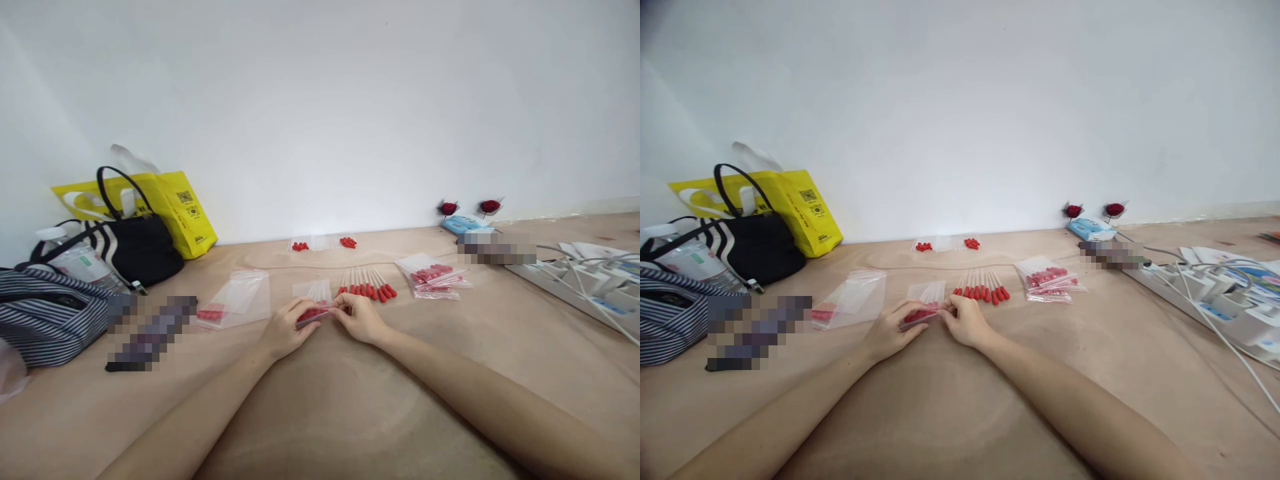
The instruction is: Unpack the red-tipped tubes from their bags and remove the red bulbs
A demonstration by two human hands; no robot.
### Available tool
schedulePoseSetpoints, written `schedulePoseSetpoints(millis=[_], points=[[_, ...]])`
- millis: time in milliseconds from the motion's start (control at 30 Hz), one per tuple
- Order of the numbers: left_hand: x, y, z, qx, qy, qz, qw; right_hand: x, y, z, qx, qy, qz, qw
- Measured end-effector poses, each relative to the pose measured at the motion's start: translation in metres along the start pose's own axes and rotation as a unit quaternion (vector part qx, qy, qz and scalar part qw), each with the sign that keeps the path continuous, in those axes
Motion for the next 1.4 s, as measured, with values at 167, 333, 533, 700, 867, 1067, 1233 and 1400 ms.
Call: schedulePoseSetpoints(millis=[167, 333, 533, 700, 867, 1067, 1233, 1400], points=[[0.003, -0.001, -0.001, 0.01, 0.027, 0.037, 0.999, 0.019, 0.003, 0.012, 0.005, 0.074, 0.118, 0.99], [0.008, -0.004, -0.001, 0.025, 0.054, 0.078, 0.995, 0.026, -0.001, 0.019, 0.005, 0.117, 0.196, 0.974], [0.008, -0.005, 0.001, 0.052, 0.057, 0.088, 0.993, 0.026, -0.004, 0.019, 0.01, 0.135, 0.222, 0.966], [-0.003, -0.005, 0.0, 0.067, 0.025, 0.048, 0.996, 0.012, -0.008, 0.009, 0.024, 0.081, 0.148, 0.985], [-0.016, -0.003, -0.003, 0.069, -0.052, -0.012, 0.996, -0.031, -0.008, -0.015, 0.124, -0.166, -0.17, 0.963], [-0.02, 0.001, -0.003, 0.074, -0.084, -0.072, 0.991, -0.044, 0.005, -0.025, 0.158, -0.278, -0.311, 0.895], [-0.027, 0.003, -0.006, 0.092, -0.124, -0.111, 0.982, -0.044, 0.009, -0.026, 0.152, -0.301, -0.323, 0.884], [-0.032, 0.005, -0.008, 0.107, -0.151, -0.139, 0.973, -0.043, 0.01, -0.025, 0.172, -0.311, -0.327, 0.876]])
Point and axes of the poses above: each hand's wrist, its own z-axis towards the middle knuckle, its own y-axis out of the palm, x = y × z, the point moved 8 cm from there along z, towards the middle knuckle, and after that the axes turned 15 degrees about y, right-handed, at the moved point
